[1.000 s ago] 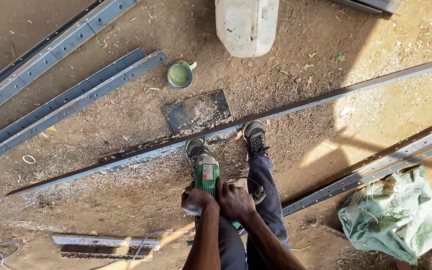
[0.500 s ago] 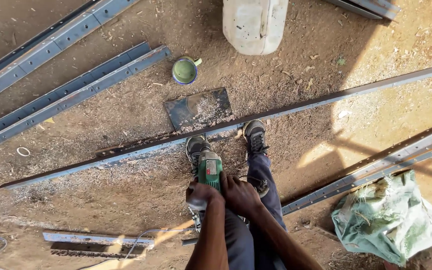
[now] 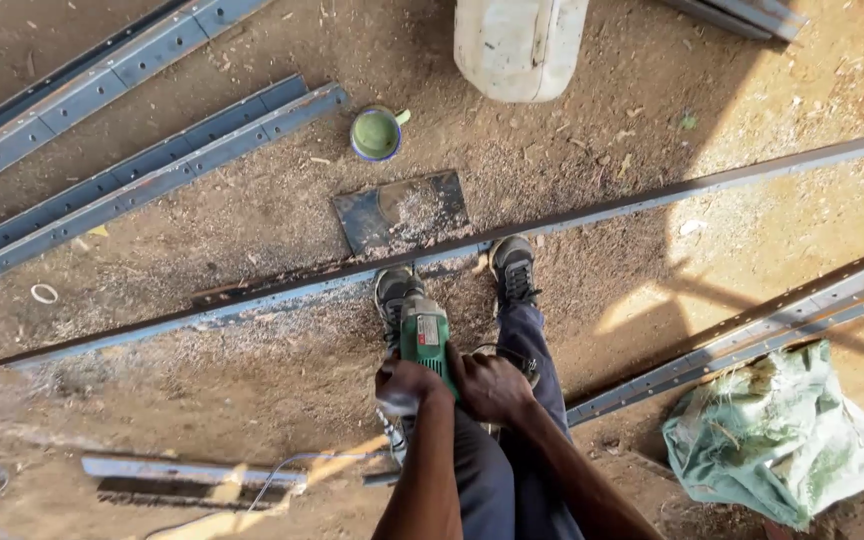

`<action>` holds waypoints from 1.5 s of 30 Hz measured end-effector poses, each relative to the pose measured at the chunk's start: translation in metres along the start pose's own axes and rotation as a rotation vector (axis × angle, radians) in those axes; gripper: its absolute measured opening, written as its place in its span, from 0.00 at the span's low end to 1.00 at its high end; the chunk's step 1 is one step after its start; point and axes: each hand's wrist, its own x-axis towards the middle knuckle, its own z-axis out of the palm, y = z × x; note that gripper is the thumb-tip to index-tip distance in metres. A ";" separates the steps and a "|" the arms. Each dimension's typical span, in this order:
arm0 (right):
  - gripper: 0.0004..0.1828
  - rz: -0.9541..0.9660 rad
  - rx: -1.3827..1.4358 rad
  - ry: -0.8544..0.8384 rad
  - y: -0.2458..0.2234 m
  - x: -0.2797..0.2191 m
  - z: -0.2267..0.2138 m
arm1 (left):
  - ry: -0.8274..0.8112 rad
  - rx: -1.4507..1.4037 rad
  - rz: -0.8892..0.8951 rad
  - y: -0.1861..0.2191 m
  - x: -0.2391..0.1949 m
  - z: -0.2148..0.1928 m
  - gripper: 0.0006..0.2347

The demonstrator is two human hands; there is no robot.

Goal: Using a power drill to create holes in metal structural beams laid on the ground.

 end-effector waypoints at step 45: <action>0.42 -0.123 0.023 0.117 -0.022 0.011 0.008 | 0.011 0.278 0.124 -0.012 0.038 0.006 0.08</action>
